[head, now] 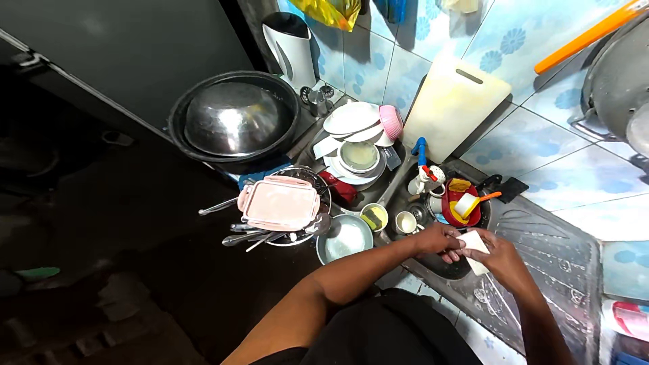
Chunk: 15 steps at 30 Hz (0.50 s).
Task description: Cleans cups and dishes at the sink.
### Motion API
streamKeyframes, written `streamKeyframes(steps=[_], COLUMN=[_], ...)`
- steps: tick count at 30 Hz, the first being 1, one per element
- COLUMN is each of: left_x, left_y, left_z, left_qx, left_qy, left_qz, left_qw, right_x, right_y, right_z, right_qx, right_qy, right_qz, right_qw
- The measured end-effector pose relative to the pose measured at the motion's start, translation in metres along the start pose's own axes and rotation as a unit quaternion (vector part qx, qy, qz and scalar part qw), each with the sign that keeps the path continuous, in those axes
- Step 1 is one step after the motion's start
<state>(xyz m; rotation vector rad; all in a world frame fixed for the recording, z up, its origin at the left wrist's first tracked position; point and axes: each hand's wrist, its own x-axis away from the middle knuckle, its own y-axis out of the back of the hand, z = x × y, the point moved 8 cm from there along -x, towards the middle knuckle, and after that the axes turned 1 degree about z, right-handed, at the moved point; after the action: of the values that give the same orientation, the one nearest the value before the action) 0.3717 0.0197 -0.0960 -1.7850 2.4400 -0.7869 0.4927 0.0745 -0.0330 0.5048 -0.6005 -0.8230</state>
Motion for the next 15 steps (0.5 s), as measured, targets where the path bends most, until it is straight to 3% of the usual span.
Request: streamKeyframes(steps=[3,9,12,15], left_x=[0.018,0.041,0.055,0.079], left_y=[0.029,0.081,0.127,0.216], left_z=[-0.04,-0.099,-0.126,-0.164], left_qx=[0.066,0.093,0.116,0.123], left_qy=[-0.05,-0.143,-0.19,-0.258], left_qz=[-0.019,-0.098,-0.165,-0.3], left_qw=[0.996,0.981,0.961,0.91], right_x=[-0.03,-0.07,-0.073,-0.063], right_y=[0.001,-0.002,0.014,0.033], right_z=[0.058,0.126,0.134,0.107], right_qx=[0.046,0.04,0.016,-0.021], right_qy=[0.052,0.099,0.134,0.138], right_qz=[0.017,0.014,-0.031,-0.032], right_qw=[0.997,0.994,0.99,0.99])
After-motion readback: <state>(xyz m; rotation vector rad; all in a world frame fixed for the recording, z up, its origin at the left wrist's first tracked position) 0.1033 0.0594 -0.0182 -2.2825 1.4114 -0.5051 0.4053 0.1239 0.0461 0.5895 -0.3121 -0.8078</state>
